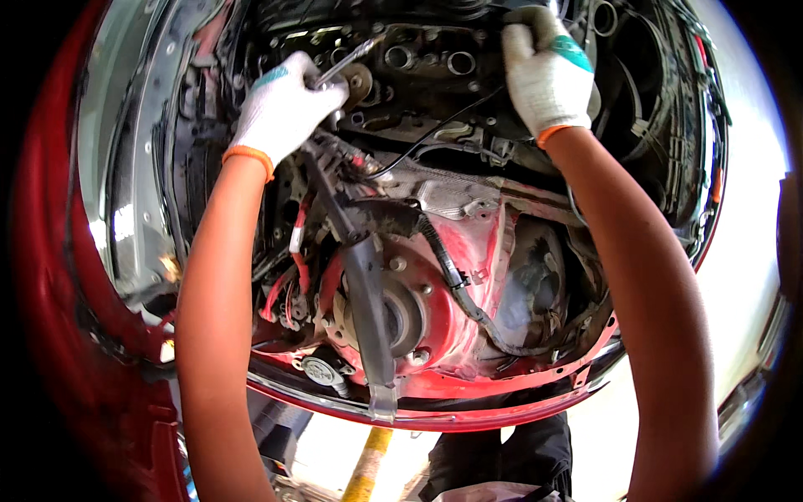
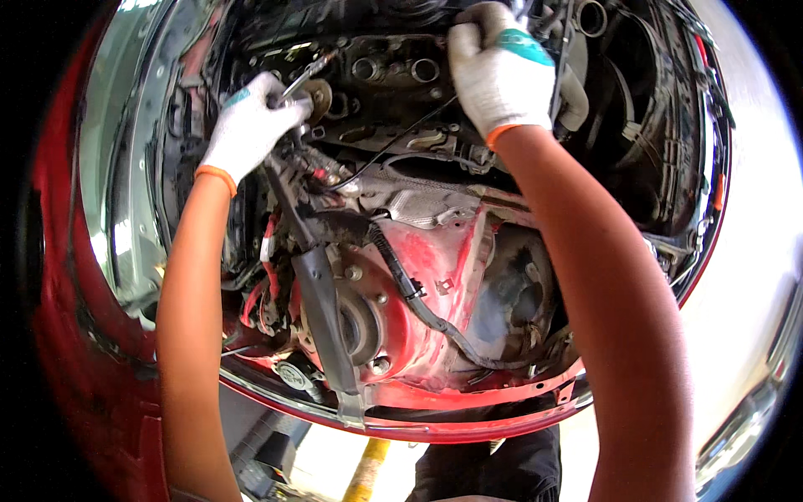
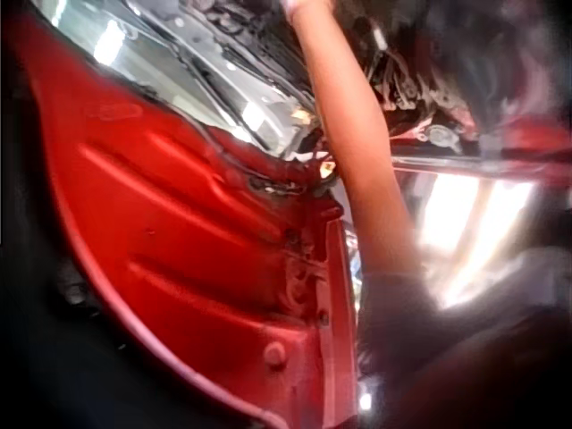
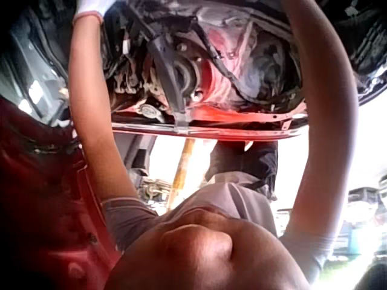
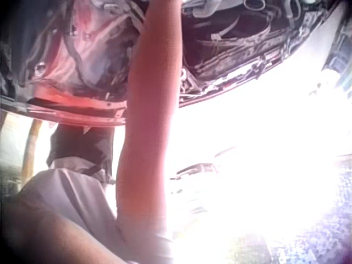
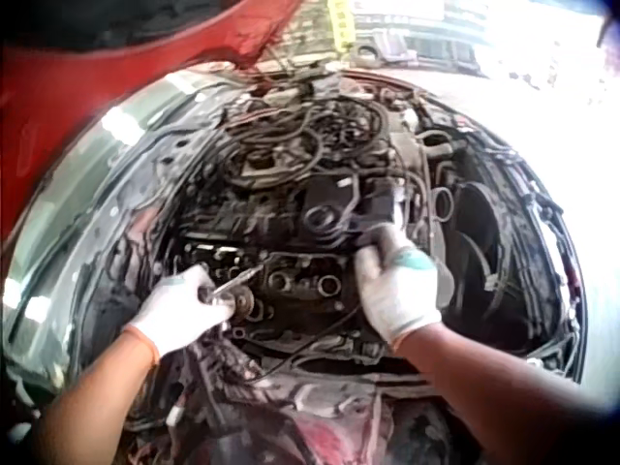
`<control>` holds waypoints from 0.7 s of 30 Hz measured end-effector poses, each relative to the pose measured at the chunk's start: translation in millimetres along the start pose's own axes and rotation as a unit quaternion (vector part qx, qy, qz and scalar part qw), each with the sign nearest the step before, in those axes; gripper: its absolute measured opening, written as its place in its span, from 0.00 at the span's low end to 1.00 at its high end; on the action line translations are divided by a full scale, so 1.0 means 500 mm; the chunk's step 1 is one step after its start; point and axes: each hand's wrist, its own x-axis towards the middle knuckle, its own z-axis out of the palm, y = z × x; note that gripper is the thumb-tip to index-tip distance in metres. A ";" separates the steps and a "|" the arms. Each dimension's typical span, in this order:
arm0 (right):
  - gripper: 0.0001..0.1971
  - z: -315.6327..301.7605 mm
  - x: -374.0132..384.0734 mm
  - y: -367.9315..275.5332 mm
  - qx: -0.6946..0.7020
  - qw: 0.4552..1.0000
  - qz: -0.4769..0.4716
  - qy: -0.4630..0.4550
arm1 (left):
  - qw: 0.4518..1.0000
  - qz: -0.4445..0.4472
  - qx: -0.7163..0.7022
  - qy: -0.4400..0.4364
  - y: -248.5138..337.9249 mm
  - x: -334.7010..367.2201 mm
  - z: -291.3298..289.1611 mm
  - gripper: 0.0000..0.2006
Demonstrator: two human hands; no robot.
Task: The person works on a red BMW's engine bay, using a ratchet and wrench to tighten bolts on the engine block. They retrieve tools from a toolbox and place them on the car's front edge, then continue adjusting components within the engine compartment.
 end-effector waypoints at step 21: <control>0.06 0.012 0.003 0.023 0.069 0.997 0.033 -0.002 | 0.975 0.091 0.195 -0.050 0.068 0.007 0.033 0.24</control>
